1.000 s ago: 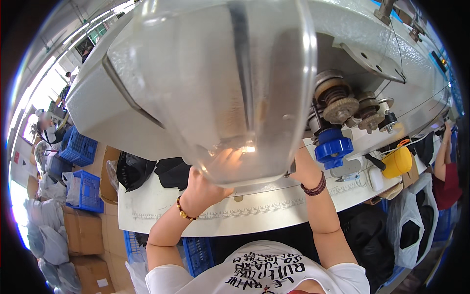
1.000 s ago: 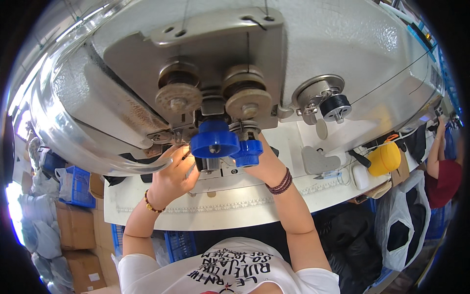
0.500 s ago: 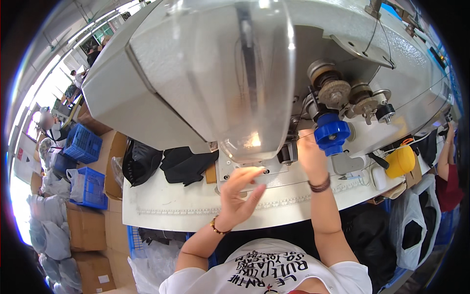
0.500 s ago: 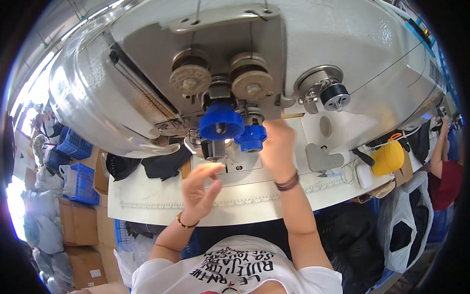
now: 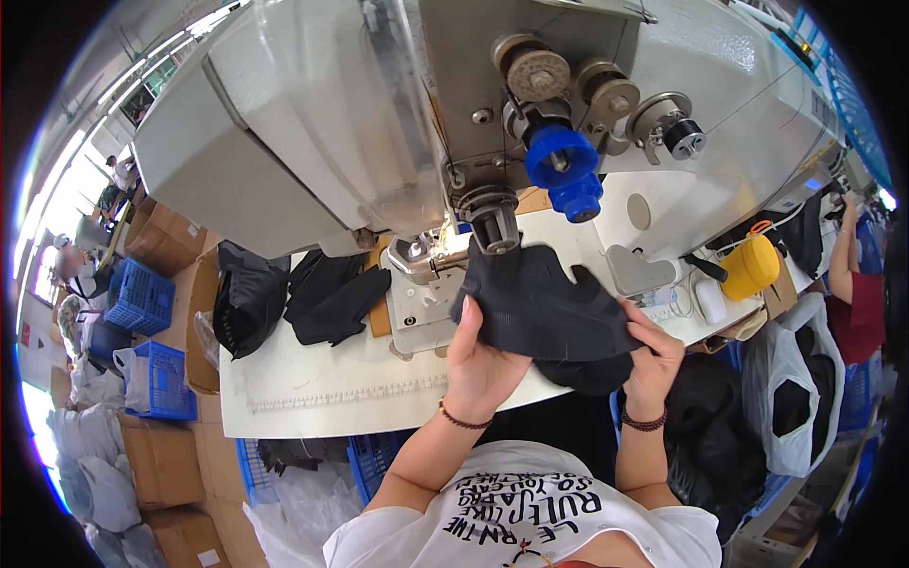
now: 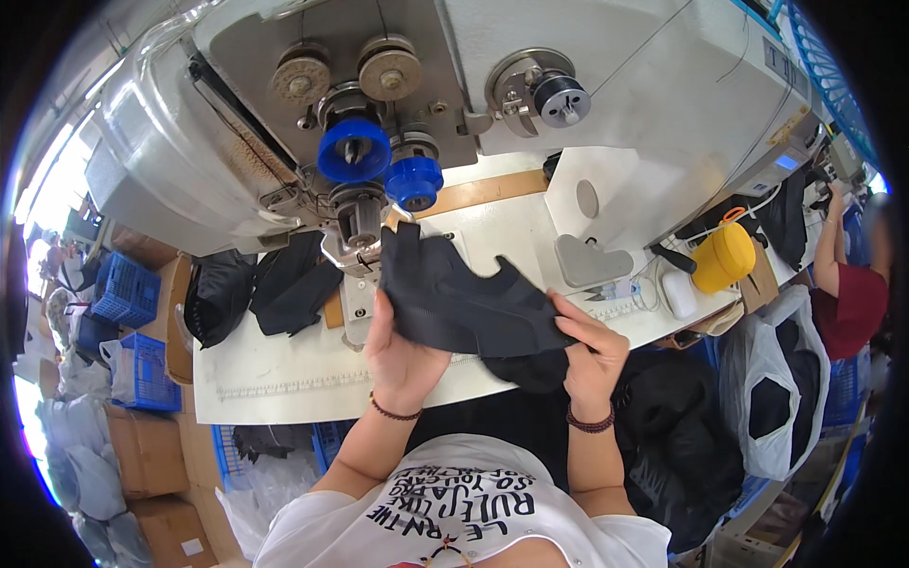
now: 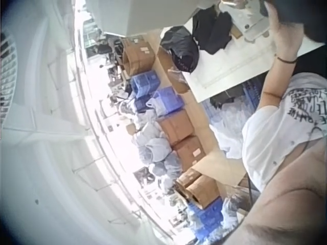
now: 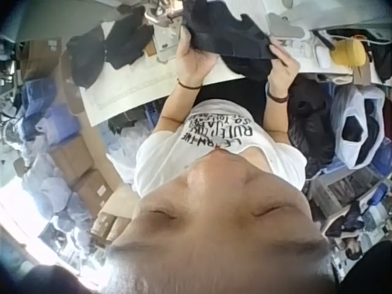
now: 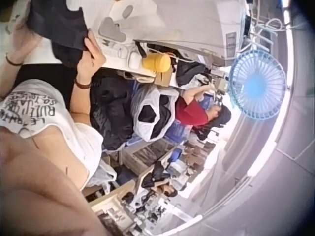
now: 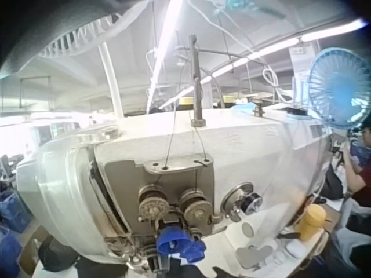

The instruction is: The recorder uses an industrial sewing machine to stitch together black leather components for shoe manufacturing.

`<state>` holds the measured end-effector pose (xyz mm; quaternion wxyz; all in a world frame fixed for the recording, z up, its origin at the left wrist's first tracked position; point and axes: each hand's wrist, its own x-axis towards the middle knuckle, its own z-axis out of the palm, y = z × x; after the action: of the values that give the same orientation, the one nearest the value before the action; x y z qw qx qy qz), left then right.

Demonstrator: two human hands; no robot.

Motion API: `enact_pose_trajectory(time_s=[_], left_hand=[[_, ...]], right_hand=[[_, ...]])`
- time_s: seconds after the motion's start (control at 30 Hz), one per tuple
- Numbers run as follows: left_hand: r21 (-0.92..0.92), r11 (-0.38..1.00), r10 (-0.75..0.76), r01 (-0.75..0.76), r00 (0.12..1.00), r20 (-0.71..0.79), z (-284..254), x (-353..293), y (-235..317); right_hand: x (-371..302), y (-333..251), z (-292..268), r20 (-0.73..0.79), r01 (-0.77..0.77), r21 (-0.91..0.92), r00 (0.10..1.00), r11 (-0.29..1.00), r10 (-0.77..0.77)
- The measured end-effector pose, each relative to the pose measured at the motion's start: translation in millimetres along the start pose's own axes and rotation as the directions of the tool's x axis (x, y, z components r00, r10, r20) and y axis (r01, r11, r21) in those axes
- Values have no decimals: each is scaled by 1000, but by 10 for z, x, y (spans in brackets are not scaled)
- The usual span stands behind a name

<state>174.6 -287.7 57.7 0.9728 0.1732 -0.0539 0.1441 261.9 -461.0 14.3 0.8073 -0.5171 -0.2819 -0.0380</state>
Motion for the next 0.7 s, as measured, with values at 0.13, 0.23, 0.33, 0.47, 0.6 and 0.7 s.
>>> enact_pose_trajectory(time_s=[0.13, 0.23, 0.33, 0.47, 0.6, 0.7], left_hand=[[110, 993, 33, -37, 999, 32, 34, -242, 23], [186, 974, 133, -132, 991, 4, 37, -355, 91], [290, 925, 250, -245, 968, 21, 48, -447, 222], [286, 913, 344, -291, 926, -156, 111, -507, 246], [111, 994, -15, -20, 951, 308, -444, -995, 738], [328, 894, 255, -306, 948, 189, -742, -1285, 1157]], right_hand=[[-170, 285, 111, 81, -260, 258, 966, 931, 247], [-231, 263, 352, 129, -213, 6, 969, 977, 210], [-329, 277, 327, 178, -238, -127, 950, 963, 258], [-352, 349, 371, 722, -879, 407, 476, 249, 501], [-189, -37, 1094, 585, -907, 353, 407, 232, 702], [-142, 136, 1351, 720, -847, 293, 501, 443, 481]])
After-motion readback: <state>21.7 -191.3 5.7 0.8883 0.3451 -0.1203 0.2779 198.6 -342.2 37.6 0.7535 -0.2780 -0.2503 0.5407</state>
